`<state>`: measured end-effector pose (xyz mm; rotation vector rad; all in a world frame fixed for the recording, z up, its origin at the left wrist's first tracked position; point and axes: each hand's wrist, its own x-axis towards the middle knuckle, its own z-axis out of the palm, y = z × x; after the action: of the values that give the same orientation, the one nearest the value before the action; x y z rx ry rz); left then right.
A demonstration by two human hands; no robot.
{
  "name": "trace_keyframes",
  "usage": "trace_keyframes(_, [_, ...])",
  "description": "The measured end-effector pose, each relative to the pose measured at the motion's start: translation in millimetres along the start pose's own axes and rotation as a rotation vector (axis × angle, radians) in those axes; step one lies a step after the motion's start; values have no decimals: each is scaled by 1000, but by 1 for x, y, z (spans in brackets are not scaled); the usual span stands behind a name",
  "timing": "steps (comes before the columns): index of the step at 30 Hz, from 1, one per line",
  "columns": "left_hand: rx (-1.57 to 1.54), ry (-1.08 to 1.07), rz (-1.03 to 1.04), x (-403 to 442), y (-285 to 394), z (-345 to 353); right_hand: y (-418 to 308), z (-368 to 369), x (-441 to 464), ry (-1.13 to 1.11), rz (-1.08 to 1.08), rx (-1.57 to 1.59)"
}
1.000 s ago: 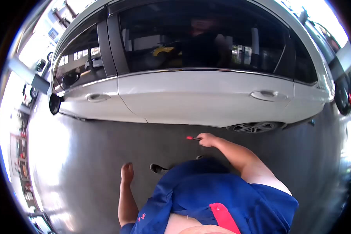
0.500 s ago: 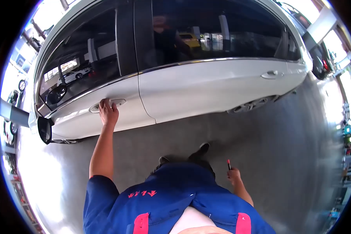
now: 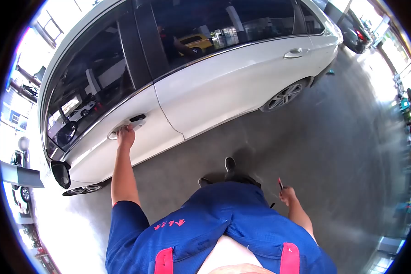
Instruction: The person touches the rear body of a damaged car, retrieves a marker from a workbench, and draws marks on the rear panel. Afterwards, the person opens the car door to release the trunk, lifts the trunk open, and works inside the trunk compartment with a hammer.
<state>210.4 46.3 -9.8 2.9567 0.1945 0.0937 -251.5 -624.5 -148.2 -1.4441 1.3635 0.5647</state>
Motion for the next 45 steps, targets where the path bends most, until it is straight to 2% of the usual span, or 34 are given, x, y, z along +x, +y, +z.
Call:
trace_keyframes(1, [4,16,-19,-3,-1,-4,-41,9,-28,22,-105,-95])
trace_keyframes(2, [21,23,-43,-10,5,-8,-55,13,-19,29,-170,-23])
trace_keyframes(3, [34,39,-75,-16,10,-7,-73,15,-6,33,-242,43])
trace_keyframes(7, [12,144,23,-81,22,-18,-109,42,66,-70,-383,-80])
trace_keyframes(9, [-13,146,42,-116,9,-16,-103,53,142,-166,-681,-269])
trace_keyframes(11, [105,144,163,-158,-42,6,-143,67,108,-203,-659,-329])
trace_keyframes(13, [19,83,8,-217,-39,-21,-180,87,95,-239,-655,-402])
trace_keyframes(15, [-70,57,-42,-271,-43,-37,-205,105,113,-342,-734,-487])
trace_keyframes(17, [-109,169,-171,-316,-14,-65,-244,131,106,-399,-772,-472])
trace_keyframes(19, [367,115,-97,-444,-169,60,-290,162,88,-440,-853,-422])
trace_keyframes(21, [42,-16,-536,-442,-93,47,-347,192,37,-513,-938,-418])
trace_keyframes(22, [-66,-75,-679,-437,-65,47,-381,203,0,-585,-961,-427])
trace_keyframes(24, [-241,-208,-861,-430,-28,59,-413,255,23,-661,-1166,-430])
trace_keyframes(25, [-323,-276,-922,-430,-17,72,-435,268,-2,-656,-1234,-413])
trace_keyframes(27, [-429,-436,-960,-430,7,97,-477,289,-57,-669,-1305,-407])
trace_keyframes(29, [-465,-647,-898,-437,24,122,-504,311,-86,-740,-1407,-309])
trace_keyframes(30, [-464,-753,-846,-441,27,134,-517,322,-96,-763,-1414,-309])
trace_keyframes(32, [-444,-909,-723,-439,25,150,-532,350,-114,-946,-1345,-196])
trace_keyframes(34, [-400,-969,-589,-418,5,171,-547,374,-132,-947,-1381,-261])
trace_keyframes(36, [-305,-865,-462,-355,-37,185,-562,391,-146,-912,-1433,-334])
trace_keyframes(38, [-162,-684,-437,-227,-75,150,-573,416,-152,-815,-1586,-353])
trace_keyframes(39, [-123,-563,-447,-158,-91,120,-577,432,-148,-821,-1578,-357])
trace_keyframes(40, [-165,-425,-389,-101,-123,100,-580,450,-145,-736,-1609,-305])
trace_keyframes(41, [-59,-260,-294,-51,-170,102,-584,469,-144,-652,-1636,-256])
trace_keyframes(42, [-238,-10,-179,-11,-193,85,-581,478,-148,-567,-1584,-229])
trace_keyframes(43, [-249,-23,-118,29,-232,78,-577,485,-151,-482,-1537,-198])
trace_keyframes(45, [-98,-195,-183,86,-275,46,-568,498,-144,-313,-1589,-90])
